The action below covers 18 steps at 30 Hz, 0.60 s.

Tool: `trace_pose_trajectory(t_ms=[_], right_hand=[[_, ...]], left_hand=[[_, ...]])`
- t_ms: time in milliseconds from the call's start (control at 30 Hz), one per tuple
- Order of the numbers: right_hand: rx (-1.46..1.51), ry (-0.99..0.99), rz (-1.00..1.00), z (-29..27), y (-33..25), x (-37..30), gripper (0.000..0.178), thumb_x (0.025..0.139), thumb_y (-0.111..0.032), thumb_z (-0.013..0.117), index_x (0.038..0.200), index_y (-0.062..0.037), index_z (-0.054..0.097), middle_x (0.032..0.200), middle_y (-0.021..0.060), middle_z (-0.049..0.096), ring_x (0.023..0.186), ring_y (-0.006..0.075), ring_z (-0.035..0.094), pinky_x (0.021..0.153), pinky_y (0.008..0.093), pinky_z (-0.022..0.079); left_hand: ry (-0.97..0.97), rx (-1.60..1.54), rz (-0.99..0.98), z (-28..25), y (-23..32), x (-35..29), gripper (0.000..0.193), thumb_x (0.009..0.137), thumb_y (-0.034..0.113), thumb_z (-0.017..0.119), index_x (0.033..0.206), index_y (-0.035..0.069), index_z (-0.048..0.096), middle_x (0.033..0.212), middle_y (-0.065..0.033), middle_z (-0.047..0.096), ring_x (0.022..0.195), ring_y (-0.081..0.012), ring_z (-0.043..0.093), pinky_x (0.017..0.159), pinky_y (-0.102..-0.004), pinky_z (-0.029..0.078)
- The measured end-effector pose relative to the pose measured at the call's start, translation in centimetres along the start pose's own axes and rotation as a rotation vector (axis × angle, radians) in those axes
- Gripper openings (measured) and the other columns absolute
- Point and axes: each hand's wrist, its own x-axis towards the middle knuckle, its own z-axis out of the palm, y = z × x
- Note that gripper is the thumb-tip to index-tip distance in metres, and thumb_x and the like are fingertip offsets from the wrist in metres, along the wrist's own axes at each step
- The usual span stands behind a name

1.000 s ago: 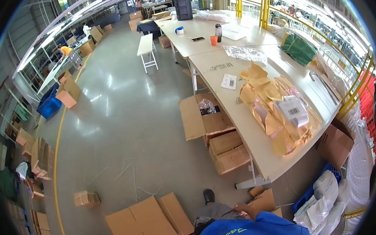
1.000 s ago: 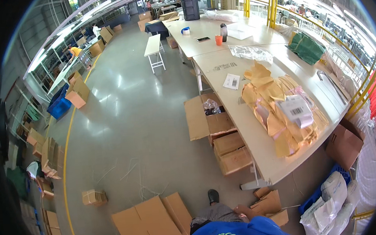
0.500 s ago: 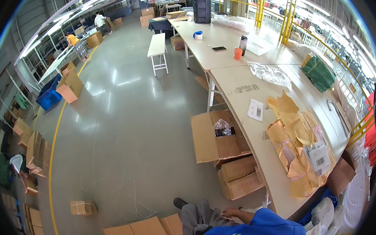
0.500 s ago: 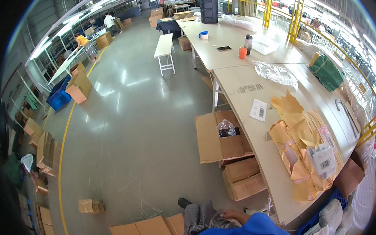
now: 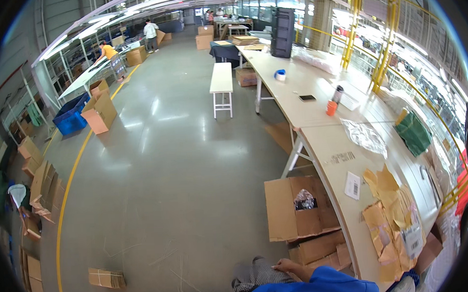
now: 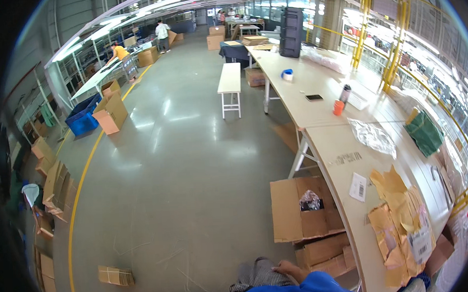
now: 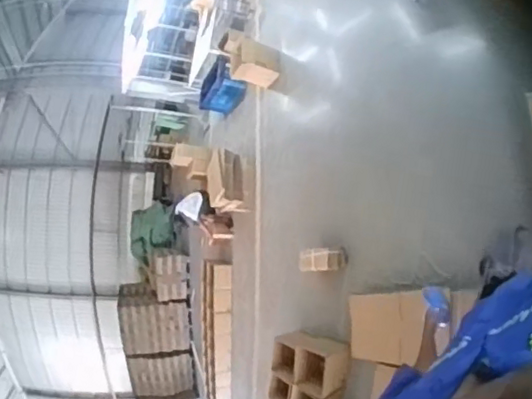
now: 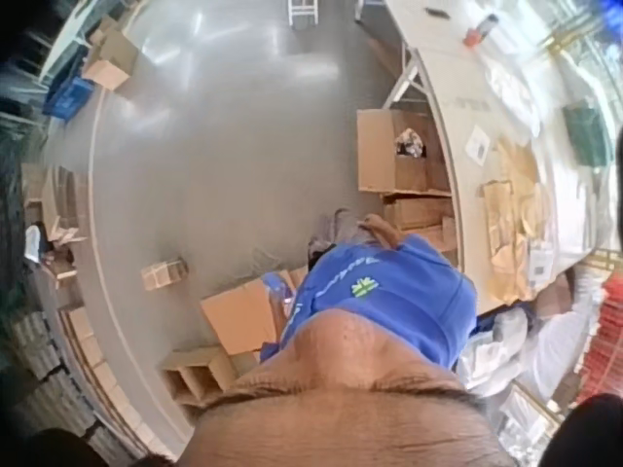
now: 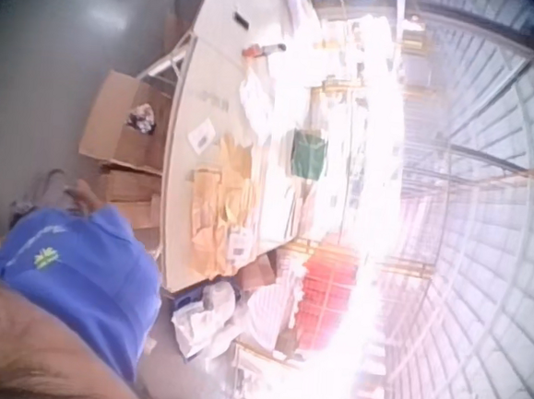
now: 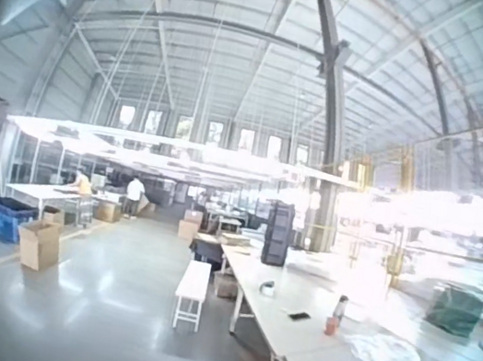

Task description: The person sits on the warehouse floor and assembles flat cardboard sheets into boxes. They fold the flaps, apply packing tape with a handheld dispenser to seal the seams, and place the finished boxes aside. The process is repeated for several boxes.

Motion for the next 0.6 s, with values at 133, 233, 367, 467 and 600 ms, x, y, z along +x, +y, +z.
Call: trace_pose_trajectory(t_ms=[133,233,367,467,600], right_hand=[[-0.035,-0.147,-0.086,-2.6,-3.3,6.3,0.035,0.088,-0.034,0.062,0.104,-0.0041,0.071,0.102,0.0157,0.069,0.090,0.0269,0.065,0.074,0.0383,0.051],[-0.184,-0.303,-0.106,-4.8,-7.7,11.0,0.030,0.084,-0.022,0.061,0.109,-0.0076,0.069,0.103,0.0151,0.069,0.090,0.0282,0.064,0.076,0.0399,0.051],[-0.524,-0.288,-0.396,-5.6,-11.8,18.2,0.034,0.080,-0.016,0.057,0.112,-0.0088,0.066,0.105,0.0166,0.068,0.093,0.0332,0.063,0.078,0.0433,0.050],[-0.632,-0.337,-0.536,-7.6,-15.2,22.3,0.029,0.079,-0.017,0.058,0.104,-0.0050,0.067,0.102,0.0186,0.066,0.093,0.0368,0.062,0.078,0.0456,0.049],[-0.720,-0.407,-0.753,-8.9,-17.8,25.2,0.025,0.078,-0.019,0.059,0.094,-0.0010,0.067,0.088,0.0190,0.066,0.081,0.0348,0.062,0.069,0.0469,0.047]], left_hand=[[0.024,-0.021,-0.038,-1.2,1.6,5.0,0.037,0.091,0.034,0.052,0.120,0.012,0.059,0.095,-0.0099,0.066,0.077,-0.0253,0.065,0.068,-0.0394,0.052],[0.070,-0.031,-0.079,-2.7,2.8,8.8,0.037,0.091,0.035,0.051,0.119,0.012,0.060,0.095,-0.0100,0.066,0.077,-0.0254,0.065,0.068,-0.0394,0.052],[0.131,-0.033,-0.135,-4.1,5.3,12.6,0.037,0.092,0.035,0.051,0.119,0.012,0.060,0.094,-0.0101,0.066,0.076,-0.0256,0.065,0.068,-0.0394,0.052],[0.166,-0.039,-0.203,-5.6,6.4,14.8,0.037,0.092,0.036,0.050,0.119,0.013,0.060,0.094,-0.0101,0.067,0.076,-0.0257,0.066,0.068,-0.0395,0.052],[0.196,-0.034,-0.270,-7.8,6.9,17.5,0.037,0.092,0.037,0.049,0.119,0.013,0.061,0.094,-0.0102,0.067,0.075,-0.0259,0.066,0.067,-0.0395,0.052]])
